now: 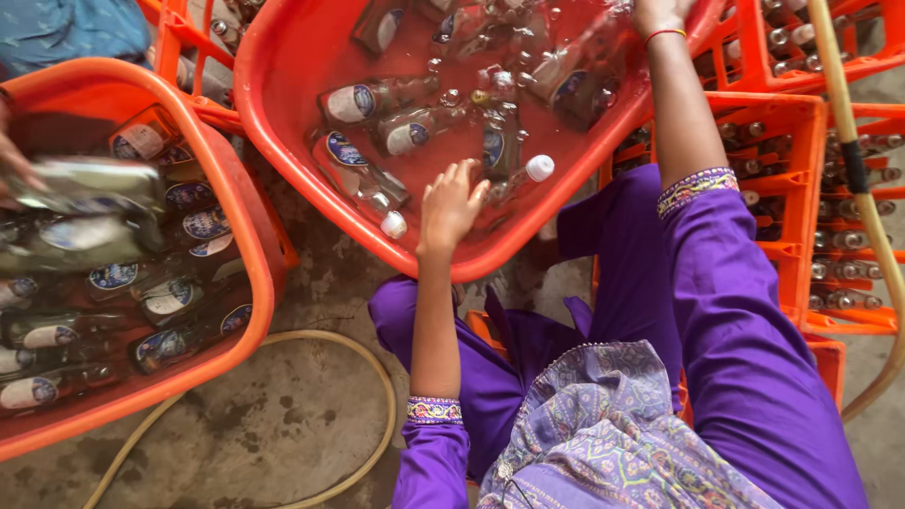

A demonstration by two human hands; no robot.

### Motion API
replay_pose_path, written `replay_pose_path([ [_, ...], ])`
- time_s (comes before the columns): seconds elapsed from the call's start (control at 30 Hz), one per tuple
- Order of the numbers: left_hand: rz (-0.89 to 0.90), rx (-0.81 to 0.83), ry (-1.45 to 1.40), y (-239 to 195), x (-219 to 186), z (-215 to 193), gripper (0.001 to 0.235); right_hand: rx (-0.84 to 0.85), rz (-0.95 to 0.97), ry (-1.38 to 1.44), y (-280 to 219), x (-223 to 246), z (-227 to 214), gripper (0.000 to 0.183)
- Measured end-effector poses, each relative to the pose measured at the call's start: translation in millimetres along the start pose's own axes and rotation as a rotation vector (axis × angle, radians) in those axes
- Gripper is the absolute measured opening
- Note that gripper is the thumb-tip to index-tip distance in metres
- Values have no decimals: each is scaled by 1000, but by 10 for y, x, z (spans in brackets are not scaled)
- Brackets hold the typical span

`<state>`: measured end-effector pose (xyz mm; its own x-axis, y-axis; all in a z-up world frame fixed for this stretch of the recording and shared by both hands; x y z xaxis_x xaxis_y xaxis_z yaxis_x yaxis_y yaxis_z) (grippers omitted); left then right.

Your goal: The person sits on the floor and washes glass bottles by hand. They take bottles from orange crates, rinse them in a red tub filled with water, and place them into another tub. The person handles the bottles one at a time throughout the process.

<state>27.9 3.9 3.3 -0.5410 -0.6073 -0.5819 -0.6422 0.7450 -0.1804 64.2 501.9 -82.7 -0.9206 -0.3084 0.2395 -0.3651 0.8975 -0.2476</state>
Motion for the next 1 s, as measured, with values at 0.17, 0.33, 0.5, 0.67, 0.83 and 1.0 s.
replay_pose_path([
  [0.17, -10, 43, -10, 32, -22, 96, 41, 2, 39, -53, 53, 69, 365, 29],
  [0.33, 25, -19, -26, -39, 46, 260, 35, 118, 15, -88, -177, 176, 554, 23],
  [0.5, 20, -67, 20, 31, 107, 321, 34, 200, -98, 40, -302, 384, 302, 18],
  [0.67, 42, -152, 88, 72, 170, 380, 35, 335, -246, 753, -401, 419, 241, 16],
  [0.83, 18, -122, 147, 62, 150, 430, 38, 556, -307, 1417, -481, 317, 220, 18],
  [1.0, -30, -120, 53, 45, 179, 351, 34, 492, -431, 1391, -493, 370, 207, 25],
])
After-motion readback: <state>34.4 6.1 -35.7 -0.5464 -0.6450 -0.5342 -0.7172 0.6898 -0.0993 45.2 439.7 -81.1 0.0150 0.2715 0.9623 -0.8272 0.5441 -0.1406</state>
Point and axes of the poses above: each hand's wrist, its own y-axis towards the middle knuckle, its own z-axis out of the palm, x = y × z, the point moved 4 cm from there along y, towards the middle knuckle, and after that the axes turned 4 degrees about y, right-handed, at the moved point
